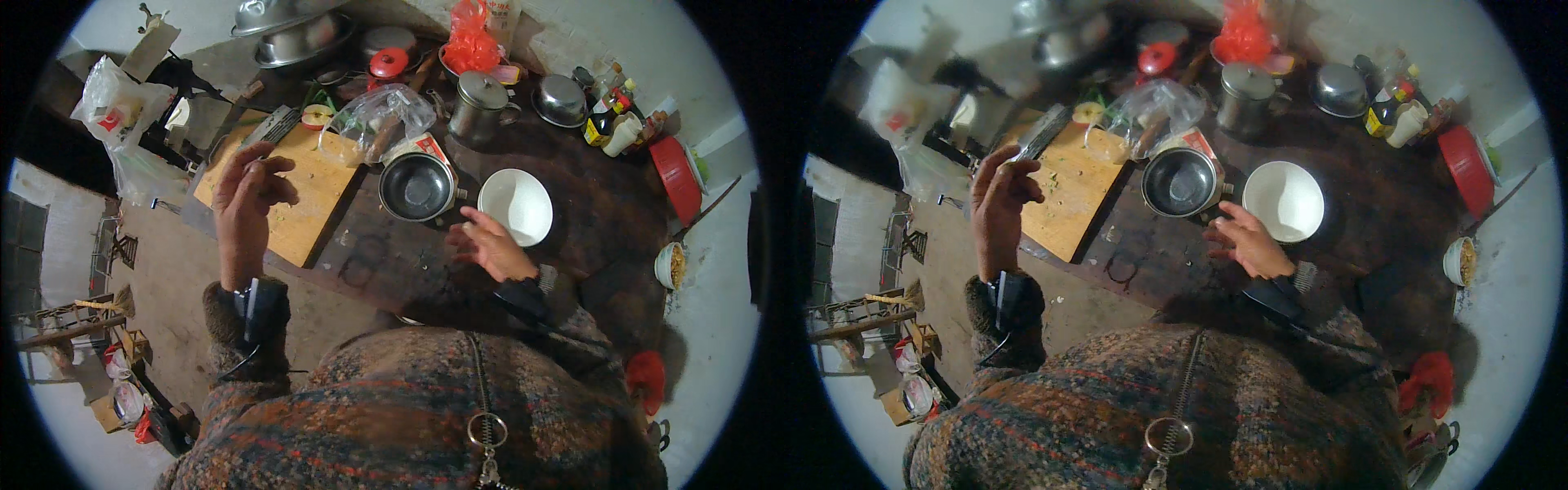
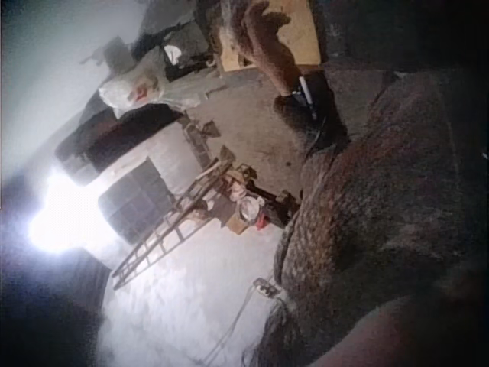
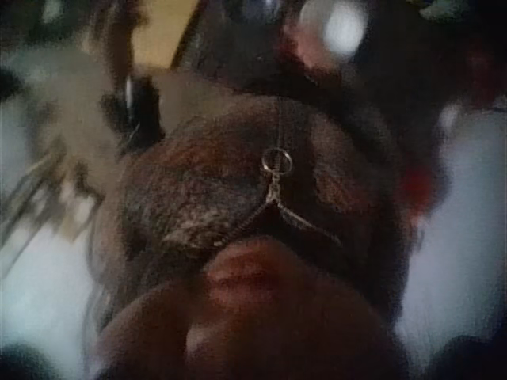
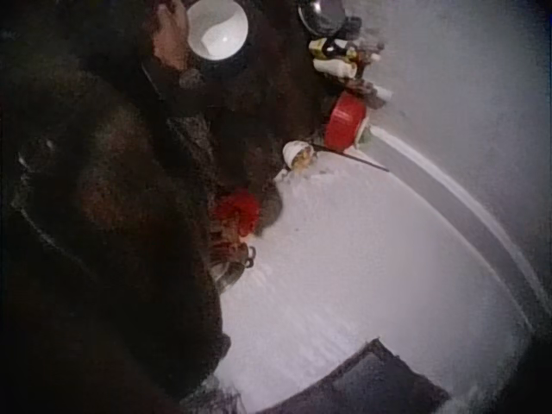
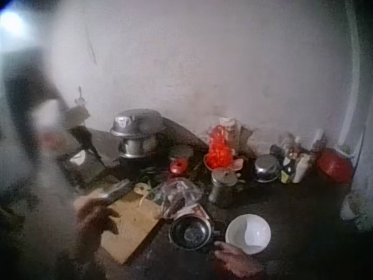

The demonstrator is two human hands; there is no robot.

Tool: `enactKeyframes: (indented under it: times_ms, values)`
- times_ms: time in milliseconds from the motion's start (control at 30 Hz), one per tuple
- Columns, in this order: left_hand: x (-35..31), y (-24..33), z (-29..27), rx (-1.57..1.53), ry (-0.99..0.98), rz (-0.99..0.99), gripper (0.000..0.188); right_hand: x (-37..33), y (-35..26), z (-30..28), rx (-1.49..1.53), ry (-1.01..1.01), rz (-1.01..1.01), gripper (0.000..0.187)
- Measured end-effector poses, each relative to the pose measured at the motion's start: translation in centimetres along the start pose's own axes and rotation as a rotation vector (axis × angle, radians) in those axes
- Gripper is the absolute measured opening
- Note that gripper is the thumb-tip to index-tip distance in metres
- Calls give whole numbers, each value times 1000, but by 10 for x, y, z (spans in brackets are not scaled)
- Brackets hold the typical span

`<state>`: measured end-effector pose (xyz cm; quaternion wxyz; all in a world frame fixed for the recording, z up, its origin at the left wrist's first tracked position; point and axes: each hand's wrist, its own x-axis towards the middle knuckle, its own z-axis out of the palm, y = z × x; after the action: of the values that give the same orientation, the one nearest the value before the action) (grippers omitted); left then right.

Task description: The person handles bowls, chopsticks, and a cleaver in a kitchen, moving items between a table and a stove area. They transfer food between bowls, pick up a cleaver with food residue, and place items on the stove.

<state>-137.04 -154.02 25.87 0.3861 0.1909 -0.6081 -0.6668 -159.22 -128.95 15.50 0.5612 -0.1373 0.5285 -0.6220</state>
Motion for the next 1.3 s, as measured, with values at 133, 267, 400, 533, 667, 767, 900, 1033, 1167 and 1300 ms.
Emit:
enactKeyframes:
  times_ms: [133,267,400,533,667,767,900,1033,1167,1300]
  values:
    - [-6,8,-23,14,50,22,29,47,37,-9,-16,66,149,56]
    - [-16,18,-42,51,102,45,28,87,50,-13,41,46,174,53]
    - [-19,22,-56,99,107,30,28,108,55,-12,11,132,183,46]
    - [-16,20,-61,81,110,40,27,104,51,-7,-64,140,193,37]
    - [-7,14,-52,91,90,21,27,73,39,-5,-164,48,173,36]
    - [1,9,-39,79,32,20,27,35,29,-13,-112,28,82,36]
    - [9,3,-26,56,0,-5,27,-19,8,-45,-77,156,62,32]
    - [21,-9,-21,94,-35,-53,29,-66,2,-70,-107,333,11,27]
    - [42,-43,-22,159,-98,-152,35,-96,14,-84,-77,465,49,25]
    - [67,-98,-26,280,-67,-311,62,-112,32,-101,92,569,-49,26]
